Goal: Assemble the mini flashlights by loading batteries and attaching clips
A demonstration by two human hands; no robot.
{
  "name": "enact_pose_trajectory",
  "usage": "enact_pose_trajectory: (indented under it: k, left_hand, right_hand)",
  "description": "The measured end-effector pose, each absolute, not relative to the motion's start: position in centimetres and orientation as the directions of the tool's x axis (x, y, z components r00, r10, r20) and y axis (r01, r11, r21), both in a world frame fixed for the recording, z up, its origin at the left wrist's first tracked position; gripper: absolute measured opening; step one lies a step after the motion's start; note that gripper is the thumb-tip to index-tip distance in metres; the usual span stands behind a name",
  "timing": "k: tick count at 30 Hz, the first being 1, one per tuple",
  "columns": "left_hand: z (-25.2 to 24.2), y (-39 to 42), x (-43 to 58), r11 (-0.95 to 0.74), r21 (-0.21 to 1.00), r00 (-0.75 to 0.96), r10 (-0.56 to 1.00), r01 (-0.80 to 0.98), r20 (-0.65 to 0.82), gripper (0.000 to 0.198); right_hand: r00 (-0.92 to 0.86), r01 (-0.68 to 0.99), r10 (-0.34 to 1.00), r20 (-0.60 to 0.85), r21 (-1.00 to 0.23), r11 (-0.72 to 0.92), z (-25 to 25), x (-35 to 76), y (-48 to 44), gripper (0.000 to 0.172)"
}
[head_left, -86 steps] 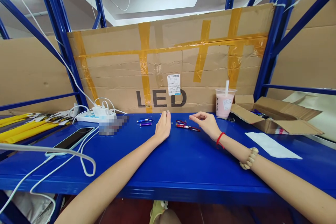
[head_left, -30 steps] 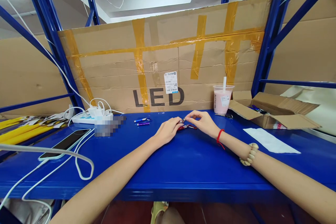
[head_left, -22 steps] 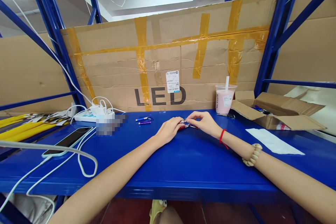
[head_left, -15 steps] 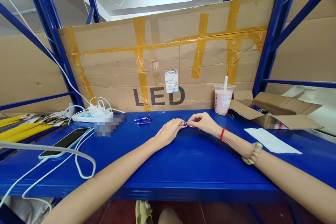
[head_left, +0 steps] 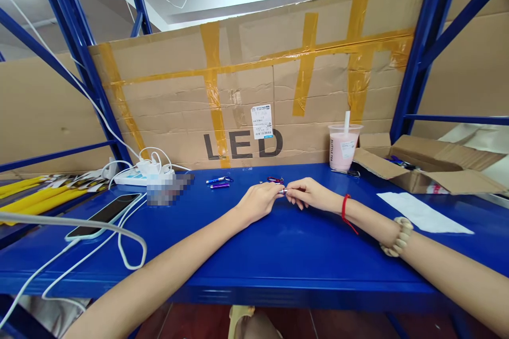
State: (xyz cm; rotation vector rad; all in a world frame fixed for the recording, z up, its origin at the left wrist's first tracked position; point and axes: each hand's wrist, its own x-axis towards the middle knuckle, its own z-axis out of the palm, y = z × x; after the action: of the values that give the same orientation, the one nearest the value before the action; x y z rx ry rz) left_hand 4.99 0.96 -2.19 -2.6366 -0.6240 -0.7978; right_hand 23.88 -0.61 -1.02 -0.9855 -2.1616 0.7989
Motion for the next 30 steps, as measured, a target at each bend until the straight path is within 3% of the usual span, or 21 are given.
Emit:
enact_pose_trajectory:
  k: [5,8,11,15,21,26,30]
  left_hand:
    - [-2.2,1.1,5.1,-0.795,-0.279,0.732,0.279,0.539,0.621,0.025]
    - [-2.0,1.0,5.1,-0.785,-0.27,0.732,0.312,0.557,0.606,0.029]
    - [-1.7,0.7,5.2,-0.787,-0.177,0.706,0.399,0.592,0.585,0.031]
    - [-1.4,0.5,5.4,-0.78,0.035,0.642,0.538,0.624,0.545,0.028]
    - [-1.1,1.0,5.1,-0.717,0.324,0.454,0.66,0.617,0.598,0.024]
    - [-0.5,1.8,4.1,-0.661,0.427,0.272,0.688,0.617,0.673,0.024]
    - [-0.8,2.0,4.4,-0.664,0.455,0.303,0.708,0.593,0.638,0.022]
  right_hand:
    - [-0.483,0.39,0.838,0.253,-0.795,0.465,-1.2,23.4,-0.8,0.043]
    - [-0.464,0.325,0.863,0.2,-0.867,0.377,-1.2,23.0,-0.9,0.048]
    - [-0.416,0.281,0.89,0.186,-0.905,0.32,-1.1,22.6,-0.9,0.049]
    - [-0.364,0.311,0.905,0.219,-0.888,0.34,-1.0,22.4,-0.8,0.05]
    - [-0.182,0.535,0.842,0.507,-0.668,0.518,-0.5,23.5,-0.5,0.04]
    - [-0.107,0.707,0.714,0.692,-0.452,0.544,0.5,24.8,-0.5,0.029]
    - [-0.19,0.694,0.667,0.721,-0.382,0.61,0.4,24.6,-0.6,0.024]
